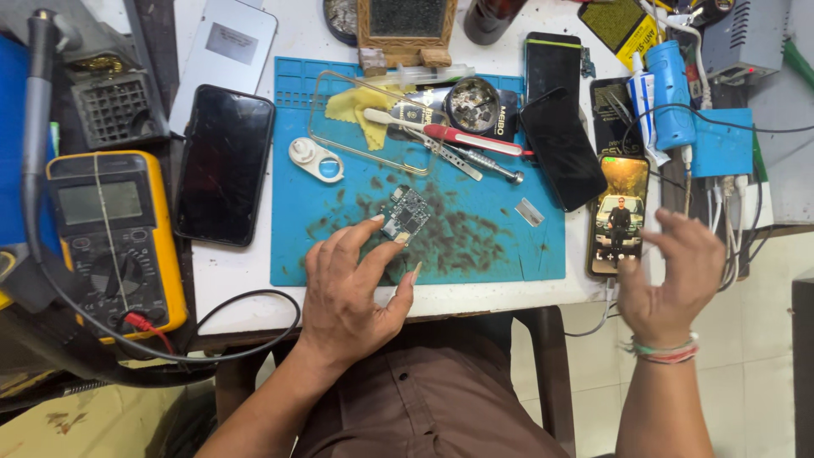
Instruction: The person uses a soldering iron to apply heat to components on a green circuit board while holding it in place. The person then picks up a tool to scrape or clean a small area of the board and subsequently uses the soldering iron again on the same component.
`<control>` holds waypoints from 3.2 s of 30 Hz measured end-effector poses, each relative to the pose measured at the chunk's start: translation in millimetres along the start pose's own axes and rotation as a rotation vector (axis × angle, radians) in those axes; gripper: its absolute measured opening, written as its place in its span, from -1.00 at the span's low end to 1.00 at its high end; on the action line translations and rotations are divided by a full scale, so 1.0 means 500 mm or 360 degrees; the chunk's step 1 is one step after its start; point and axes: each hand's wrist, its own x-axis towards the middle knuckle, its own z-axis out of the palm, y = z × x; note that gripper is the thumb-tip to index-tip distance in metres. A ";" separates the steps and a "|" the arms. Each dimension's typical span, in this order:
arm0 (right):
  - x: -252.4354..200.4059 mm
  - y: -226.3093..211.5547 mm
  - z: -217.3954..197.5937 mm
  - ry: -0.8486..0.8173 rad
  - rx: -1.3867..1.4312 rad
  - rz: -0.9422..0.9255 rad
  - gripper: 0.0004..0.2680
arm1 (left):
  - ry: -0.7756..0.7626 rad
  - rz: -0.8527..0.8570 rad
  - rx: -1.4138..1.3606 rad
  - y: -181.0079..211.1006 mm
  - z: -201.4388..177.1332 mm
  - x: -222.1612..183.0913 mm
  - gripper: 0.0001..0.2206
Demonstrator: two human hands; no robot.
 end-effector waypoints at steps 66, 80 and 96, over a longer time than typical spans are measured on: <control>0.030 0.033 0.025 -0.0111 0.0227 0.0059 -0.27 | -0.0069 -0.0047 0.0275 -0.003 0.017 0.004 -0.38; -0.007 0.041 0.039 0.0022 0.0239 -0.0068 -0.35 | -0.0099 -0.0042 0.0269 0.000 0.013 0.009 -0.38; -0.032 0.063 0.063 0.0333 0.0517 0.0097 -0.32 | -0.0112 -0.0032 0.0259 -0.004 0.014 0.005 -0.37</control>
